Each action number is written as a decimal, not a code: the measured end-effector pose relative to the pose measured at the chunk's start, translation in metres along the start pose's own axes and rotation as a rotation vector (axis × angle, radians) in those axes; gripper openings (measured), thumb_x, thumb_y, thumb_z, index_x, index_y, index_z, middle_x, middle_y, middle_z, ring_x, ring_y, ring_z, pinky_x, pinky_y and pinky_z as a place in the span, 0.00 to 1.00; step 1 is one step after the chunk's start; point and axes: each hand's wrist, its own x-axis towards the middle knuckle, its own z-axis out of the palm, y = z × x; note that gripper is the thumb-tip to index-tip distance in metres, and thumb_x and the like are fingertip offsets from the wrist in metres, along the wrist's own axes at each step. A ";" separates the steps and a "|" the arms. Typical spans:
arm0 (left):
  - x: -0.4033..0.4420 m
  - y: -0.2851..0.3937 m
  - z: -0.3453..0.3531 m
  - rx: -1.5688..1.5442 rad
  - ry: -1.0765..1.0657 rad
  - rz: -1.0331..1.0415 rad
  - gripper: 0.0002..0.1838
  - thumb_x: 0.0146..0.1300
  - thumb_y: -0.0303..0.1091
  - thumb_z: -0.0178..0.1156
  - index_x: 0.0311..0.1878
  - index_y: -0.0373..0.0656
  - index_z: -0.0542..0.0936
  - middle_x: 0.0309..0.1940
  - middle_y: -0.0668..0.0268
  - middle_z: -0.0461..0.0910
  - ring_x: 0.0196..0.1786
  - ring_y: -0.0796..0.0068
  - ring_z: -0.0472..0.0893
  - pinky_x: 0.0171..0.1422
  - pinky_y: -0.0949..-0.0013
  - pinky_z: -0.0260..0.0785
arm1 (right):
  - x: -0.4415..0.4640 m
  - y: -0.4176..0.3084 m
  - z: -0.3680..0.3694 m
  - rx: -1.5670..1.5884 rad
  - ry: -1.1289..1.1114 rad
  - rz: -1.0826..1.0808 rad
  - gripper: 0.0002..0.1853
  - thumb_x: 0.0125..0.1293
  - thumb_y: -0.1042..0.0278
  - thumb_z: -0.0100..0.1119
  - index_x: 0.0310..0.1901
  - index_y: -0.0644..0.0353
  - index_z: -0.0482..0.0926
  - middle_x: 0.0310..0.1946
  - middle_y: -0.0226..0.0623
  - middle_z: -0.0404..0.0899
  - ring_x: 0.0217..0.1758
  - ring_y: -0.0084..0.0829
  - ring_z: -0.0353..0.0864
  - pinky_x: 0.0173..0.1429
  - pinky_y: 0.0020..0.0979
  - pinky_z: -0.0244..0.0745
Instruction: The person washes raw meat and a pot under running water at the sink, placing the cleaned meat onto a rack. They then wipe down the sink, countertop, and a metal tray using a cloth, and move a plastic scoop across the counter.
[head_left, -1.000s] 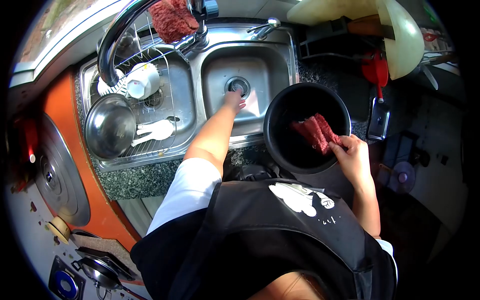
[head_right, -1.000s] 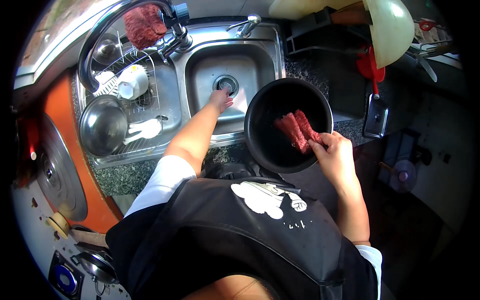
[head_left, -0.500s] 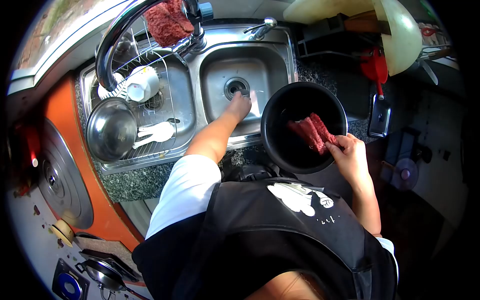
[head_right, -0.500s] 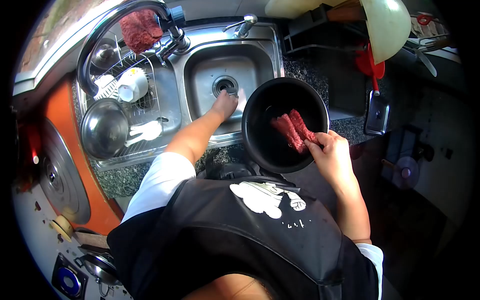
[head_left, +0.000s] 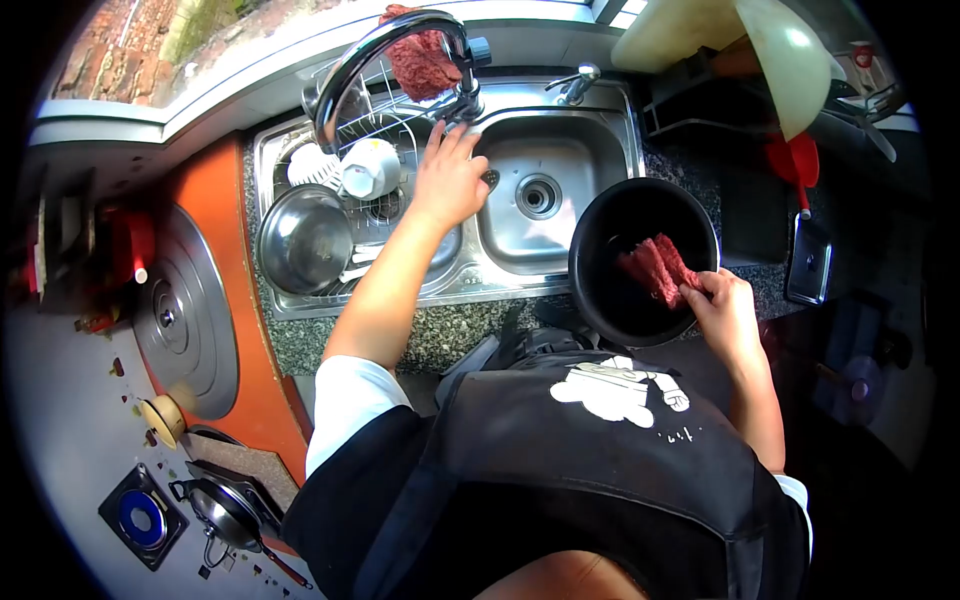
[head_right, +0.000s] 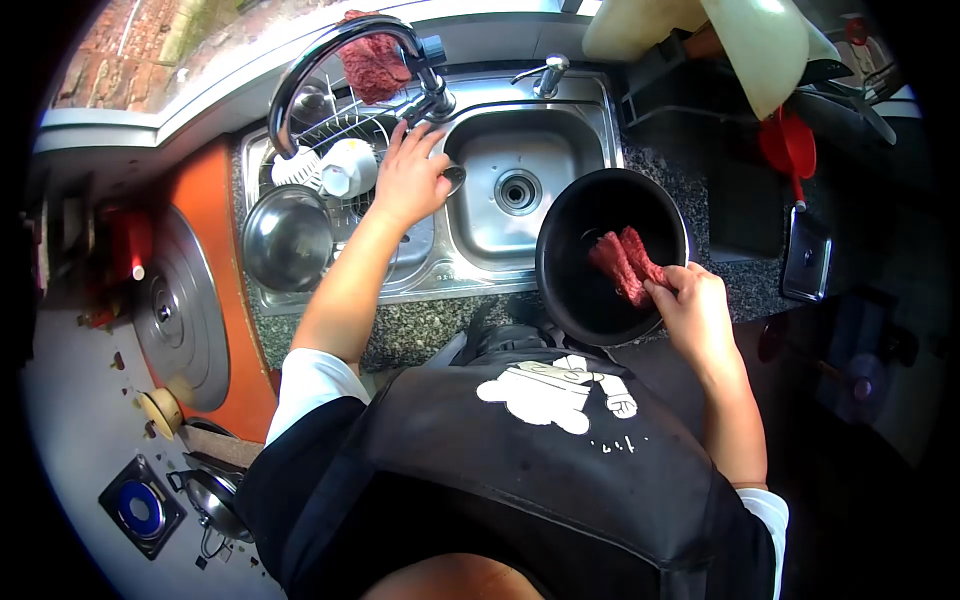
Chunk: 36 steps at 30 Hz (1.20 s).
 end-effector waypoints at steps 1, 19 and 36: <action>-0.002 -0.007 0.002 0.010 -0.027 0.000 0.06 0.43 0.31 0.60 0.27 0.43 0.81 0.52 0.60 0.79 0.65 0.59 0.68 0.74 0.50 0.51 | -0.002 -0.001 -0.001 0.015 0.010 0.001 0.07 0.54 0.72 0.65 0.30 0.68 0.80 0.24 0.48 0.76 0.29 0.44 0.78 0.36 0.38 0.72; -0.060 -0.055 -0.131 -0.139 0.239 -0.453 0.10 0.50 0.29 0.59 0.22 0.37 0.68 0.46 0.50 0.79 0.48 0.56 0.80 0.50 0.67 0.71 | -0.028 0.025 -0.003 0.212 0.054 0.090 0.08 0.54 0.72 0.64 0.33 0.69 0.81 0.25 0.50 0.76 0.29 0.43 0.79 0.36 0.37 0.71; -0.035 0.087 -0.084 -0.516 0.246 -0.473 0.07 0.55 0.26 0.60 0.26 0.37 0.71 0.53 0.40 0.76 0.62 0.58 0.75 0.57 0.67 0.68 | -0.053 0.073 0.007 0.275 0.102 0.027 0.08 0.60 0.72 0.61 0.36 0.70 0.81 0.21 0.48 0.78 0.18 0.32 0.79 0.25 0.33 0.72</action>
